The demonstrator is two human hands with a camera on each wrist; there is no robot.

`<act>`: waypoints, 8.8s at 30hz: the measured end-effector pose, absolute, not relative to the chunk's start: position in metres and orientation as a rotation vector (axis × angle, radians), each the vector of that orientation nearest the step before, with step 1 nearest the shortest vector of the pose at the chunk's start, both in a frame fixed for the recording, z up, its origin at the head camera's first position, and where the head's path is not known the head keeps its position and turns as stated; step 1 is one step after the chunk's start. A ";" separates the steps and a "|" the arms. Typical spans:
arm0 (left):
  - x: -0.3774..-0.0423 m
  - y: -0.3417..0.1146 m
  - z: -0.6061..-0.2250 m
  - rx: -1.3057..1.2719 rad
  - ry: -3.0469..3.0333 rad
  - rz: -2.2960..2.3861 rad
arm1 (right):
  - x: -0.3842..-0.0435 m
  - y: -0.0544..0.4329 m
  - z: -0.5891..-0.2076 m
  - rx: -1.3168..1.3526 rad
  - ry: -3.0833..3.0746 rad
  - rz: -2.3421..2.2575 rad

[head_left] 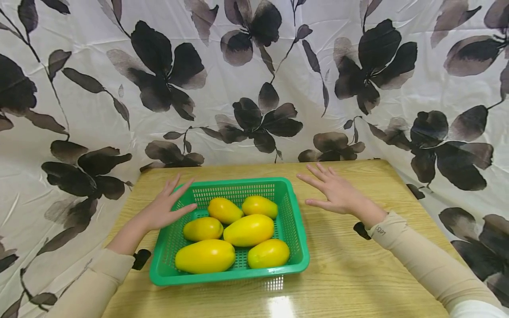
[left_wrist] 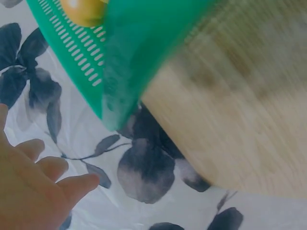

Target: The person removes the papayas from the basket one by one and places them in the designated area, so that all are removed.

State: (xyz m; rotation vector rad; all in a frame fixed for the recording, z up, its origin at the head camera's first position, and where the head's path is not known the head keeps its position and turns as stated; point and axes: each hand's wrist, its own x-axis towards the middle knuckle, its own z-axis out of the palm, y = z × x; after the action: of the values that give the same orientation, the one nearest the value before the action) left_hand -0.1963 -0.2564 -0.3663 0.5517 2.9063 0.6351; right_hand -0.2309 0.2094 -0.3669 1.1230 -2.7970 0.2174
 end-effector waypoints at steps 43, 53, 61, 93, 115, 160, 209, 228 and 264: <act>-0.159 -0.287 -0.416 0.373 2.738 1.295 | -0.198 0.157 -0.377 1.475 -2.595 0.272; -0.153 -0.288 -0.424 0.282 2.641 1.422 | -0.191 0.145 -0.385 1.506 -2.615 0.209; -0.151 -0.285 -0.427 0.245 2.598 1.511 | -0.186 0.137 -0.390 1.555 -2.624 0.196; -0.143 -0.287 -0.452 0.160 2.267 1.830 | -0.168 0.114 -0.418 1.657 -2.686 0.198; -0.141 -0.283 -0.457 0.120 2.166 1.916 | -0.160 0.107 -0.429 1.722 -2.847 0.202; -0.138 -0.282 -0.458 0.126 2.116 1.972 | -0.165 0.101 -0.424 1.668 -2.913 0.272; -0.141 -0.285 -0.461 0.131 2.078 1.985 | -0.181 0.158 -0.385 1.355 -2.577 0.917; -0.140 -0.284 -0.458 0.150 2.077 1.990 | -0.196 0.193 -0.382 1.142 -2.541 0.898; -0.141 -0.285 -0.460 0.158 2.082 1.999 | -0.213 0.231 -0.420 0.889 -2.627 0.781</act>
State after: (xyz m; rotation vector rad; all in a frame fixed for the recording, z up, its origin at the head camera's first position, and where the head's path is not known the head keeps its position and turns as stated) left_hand -0.1405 -0.2850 -0.4598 0.1581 2.0825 1.9993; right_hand -0.2129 0.2310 -0.4196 0.8886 -2.6274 0.7811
